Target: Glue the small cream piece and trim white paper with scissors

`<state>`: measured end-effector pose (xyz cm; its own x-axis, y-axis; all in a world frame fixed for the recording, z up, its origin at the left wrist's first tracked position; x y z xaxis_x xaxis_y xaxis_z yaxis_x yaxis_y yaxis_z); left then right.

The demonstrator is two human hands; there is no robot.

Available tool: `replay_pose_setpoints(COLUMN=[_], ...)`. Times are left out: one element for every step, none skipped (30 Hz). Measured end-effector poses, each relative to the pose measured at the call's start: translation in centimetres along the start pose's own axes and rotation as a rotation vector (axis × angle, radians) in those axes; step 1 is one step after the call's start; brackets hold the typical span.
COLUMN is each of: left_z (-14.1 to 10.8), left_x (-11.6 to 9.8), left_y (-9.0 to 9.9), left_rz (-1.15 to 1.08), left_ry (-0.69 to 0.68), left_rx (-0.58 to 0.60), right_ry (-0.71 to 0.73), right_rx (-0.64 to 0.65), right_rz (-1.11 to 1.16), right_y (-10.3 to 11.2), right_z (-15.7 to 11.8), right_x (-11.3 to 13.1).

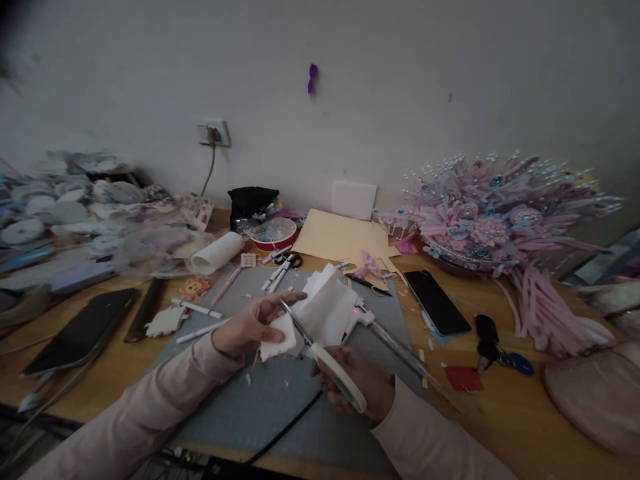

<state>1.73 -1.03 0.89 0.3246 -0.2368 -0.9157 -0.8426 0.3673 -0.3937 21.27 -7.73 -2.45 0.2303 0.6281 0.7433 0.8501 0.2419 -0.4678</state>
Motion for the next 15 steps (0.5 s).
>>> replay_pose_setpoints(left_z=[0.02, 0.03, 0.04, 0.05, 0.06, 0.06, 0.06, 0.06, 0.07, 0.09, 0.13, 0.18, 0.25, 0.33, 0.41], left_x=[0.03, 0.04, 0.04, 0.03, 0.0, -0.03, -0.08, -0.12, -0.16, -0.18, -0.18, -0.15, -0.1, -0.02, 0.06], left_y=[0.03, 0.06, 0.08, 0.08, 0.07, 0.05, 0.02, -0.02, -0.06, -0.07, -0.07, -0.04, 0.02, 0.12, 0.23], left_rz=[0.004, 0.011, 0.019, 0.02, 0.016, 0.009, -0.002, -0.013, -0.021, -0.025, -0.025, -0.022, -0.02, -0.019, -0.02], left_ry=[0.001, 0.0, -0.004, -0.01, -0.013, -0.015, -0.016, -0.018, -0.019, -0.022, -0.026, -0.031, -0.036, -0.042, -0.049], left_rx=[0.001, -0.001, 0.001, 0.002, 0.005, 0.009, 0.012, 0.016, 0.02, 0.024, 0.027, 0.032, 0.039, 0.042, 0.04], right_ry=[0.024, 0.046, 0.058, 0.067, 0.076, 0.078, 0.079, 0.072, 0.068, 0.061, 0.054, 0.051, 0.054, 0.057, 0.062], right_rx=[-0.003, -0.004, -0.004, -0.005, -0.007, -0.008, -0.012, -0.008, -0.009, -0.011, -0.012, -0.014, -0.016, -0.016, -0.02], right_rz=[0.004, 0.009, 0.009, 0.007, 0.006, 0.002, 0.0, 0.0, 0.003, 0.007, 0.01, 0.013, 0.019, 0.026, 0.034], right_y=[0.05, 0.1, 0.13, 0.15, 0.15, 0.13, 0.1, 0.07, 0.03, 0.0, -0.03, -0.06, -0.09, -0.1, -0.1], right_z=[0.02, 0.04, 0.05, 0.05, 0.04, 0.02, 0.0, -0.03, -0.06, -0.1, -0.14, -0.17, -0.19, -0.2, -0.18], right_x=[-0.03, -0.06, -0.1, -0.12, -0.13, -0.11, -0.08, -0.04, 0.02, 0.07, 0.11, 0.13, 0.14, 0.13, 0.11])
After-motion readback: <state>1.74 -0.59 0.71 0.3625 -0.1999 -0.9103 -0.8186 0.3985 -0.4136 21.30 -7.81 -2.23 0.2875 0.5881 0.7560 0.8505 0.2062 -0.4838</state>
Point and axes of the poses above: each hand's wrist, its own z-axis towards the middle knuckle, its own y-axis out of the back of the hand, x = y × z, the point moved 1 cm from there along z, towards the middle knuckle, and after that the axes turned 13 degrees about -x, right-handed, at the moved point
